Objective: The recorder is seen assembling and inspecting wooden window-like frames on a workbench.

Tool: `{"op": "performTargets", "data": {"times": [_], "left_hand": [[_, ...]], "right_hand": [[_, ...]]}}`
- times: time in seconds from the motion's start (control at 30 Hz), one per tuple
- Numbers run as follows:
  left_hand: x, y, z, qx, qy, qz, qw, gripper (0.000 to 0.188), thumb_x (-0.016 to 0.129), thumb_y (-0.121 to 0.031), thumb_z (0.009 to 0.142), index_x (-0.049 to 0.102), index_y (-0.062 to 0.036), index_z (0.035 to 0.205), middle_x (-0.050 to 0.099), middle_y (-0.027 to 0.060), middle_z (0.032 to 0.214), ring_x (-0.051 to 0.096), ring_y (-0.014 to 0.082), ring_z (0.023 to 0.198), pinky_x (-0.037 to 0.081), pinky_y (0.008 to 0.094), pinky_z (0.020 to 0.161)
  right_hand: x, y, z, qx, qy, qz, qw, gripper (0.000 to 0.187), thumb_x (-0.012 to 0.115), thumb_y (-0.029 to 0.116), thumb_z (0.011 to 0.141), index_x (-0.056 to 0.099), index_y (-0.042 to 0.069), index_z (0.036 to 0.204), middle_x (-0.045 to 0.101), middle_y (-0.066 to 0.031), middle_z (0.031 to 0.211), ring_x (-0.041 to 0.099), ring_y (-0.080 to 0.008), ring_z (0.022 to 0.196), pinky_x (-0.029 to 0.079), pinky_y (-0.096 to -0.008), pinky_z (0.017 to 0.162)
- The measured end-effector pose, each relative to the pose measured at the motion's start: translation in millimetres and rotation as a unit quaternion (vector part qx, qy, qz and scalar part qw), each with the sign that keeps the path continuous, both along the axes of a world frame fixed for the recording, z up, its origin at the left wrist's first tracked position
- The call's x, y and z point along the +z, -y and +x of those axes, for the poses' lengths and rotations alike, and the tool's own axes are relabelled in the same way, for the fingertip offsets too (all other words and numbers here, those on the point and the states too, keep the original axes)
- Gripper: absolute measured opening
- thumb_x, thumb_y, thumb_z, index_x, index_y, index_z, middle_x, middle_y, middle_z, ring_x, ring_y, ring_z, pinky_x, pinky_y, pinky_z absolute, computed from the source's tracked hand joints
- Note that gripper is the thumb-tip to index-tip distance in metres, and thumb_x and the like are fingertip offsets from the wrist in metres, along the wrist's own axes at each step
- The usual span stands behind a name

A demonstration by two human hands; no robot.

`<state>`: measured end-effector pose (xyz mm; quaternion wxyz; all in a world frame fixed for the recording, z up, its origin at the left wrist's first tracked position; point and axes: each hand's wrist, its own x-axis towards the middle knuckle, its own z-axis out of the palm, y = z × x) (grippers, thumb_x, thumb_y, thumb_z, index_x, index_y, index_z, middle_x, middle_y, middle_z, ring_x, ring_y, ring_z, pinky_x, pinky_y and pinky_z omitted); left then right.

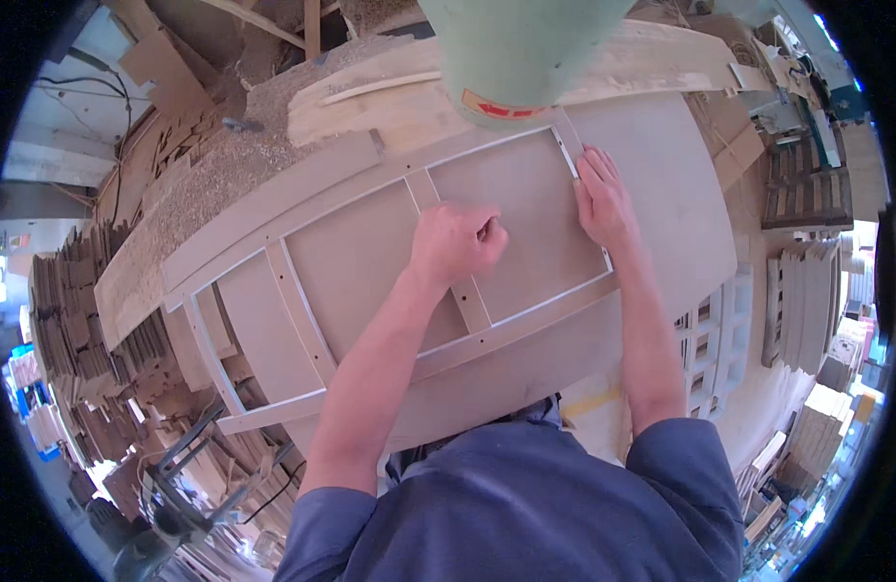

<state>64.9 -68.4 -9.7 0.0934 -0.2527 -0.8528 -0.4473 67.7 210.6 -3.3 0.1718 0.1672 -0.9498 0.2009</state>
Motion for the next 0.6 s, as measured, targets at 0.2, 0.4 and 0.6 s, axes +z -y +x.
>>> {"op": "performTargets", "data": {"times": [0.2,0.4,0.6], "left_hand": [[-1.3,2.7,-5.5,0.015,0.03,-0.001,0.999,0.005,0.067,-0.015,0.077,0.068,-0.012,0.073,0.066,0.0098,0.064,0.065,0.0334,0.058,0.053,0.0439,0.054],[0.5,-4.6,-7.1,0.015,-0.007,-0.01,1.0,0.006,0.067,-0.018,0.078,0.069,-0.013,0.074,0.069,0.0088,0.067,0.067,0.033,0.06,0.054,0.0442,0.054],[-8.5,-13.4,-9.7,-0.002,-0.014,-0.021,1.0,0.006,0.069,-0.016,0.078,0.074,-0.0138,0.082,0.068,0.0094,0.066,0.068,0.0294,0.061,0.054,0.0402,0.056]], "right_hand": [[13.5,39.5,35.2,-0.03,-0.003,0.03,0.999,0.026,0.061,0.0,0.09,0.061,-0.008,0.115,0.06,-0.0281,0.129,0.054,-0.0472,0.126,0.044,-0.0529,0.112],[19.2,158.5,145.3,0.022,0.038,-0.037,0.998,0.031,0.071,0.014,0.083,0.063,-0.003,0.109,0.062,-0.0232,0.122,0.058,-0.039,0.124,0.045,-0.0529,0.11],[17.6,177.3,138.6,-0.048,0.037,-0.046,0.997,0.033,0.074,0.018,0.083,0.065,-0.002,0.107,0.064,-0.019,0.122,0.059,-0.0357,0.123,0.047,-0.0487,0.11]]}}
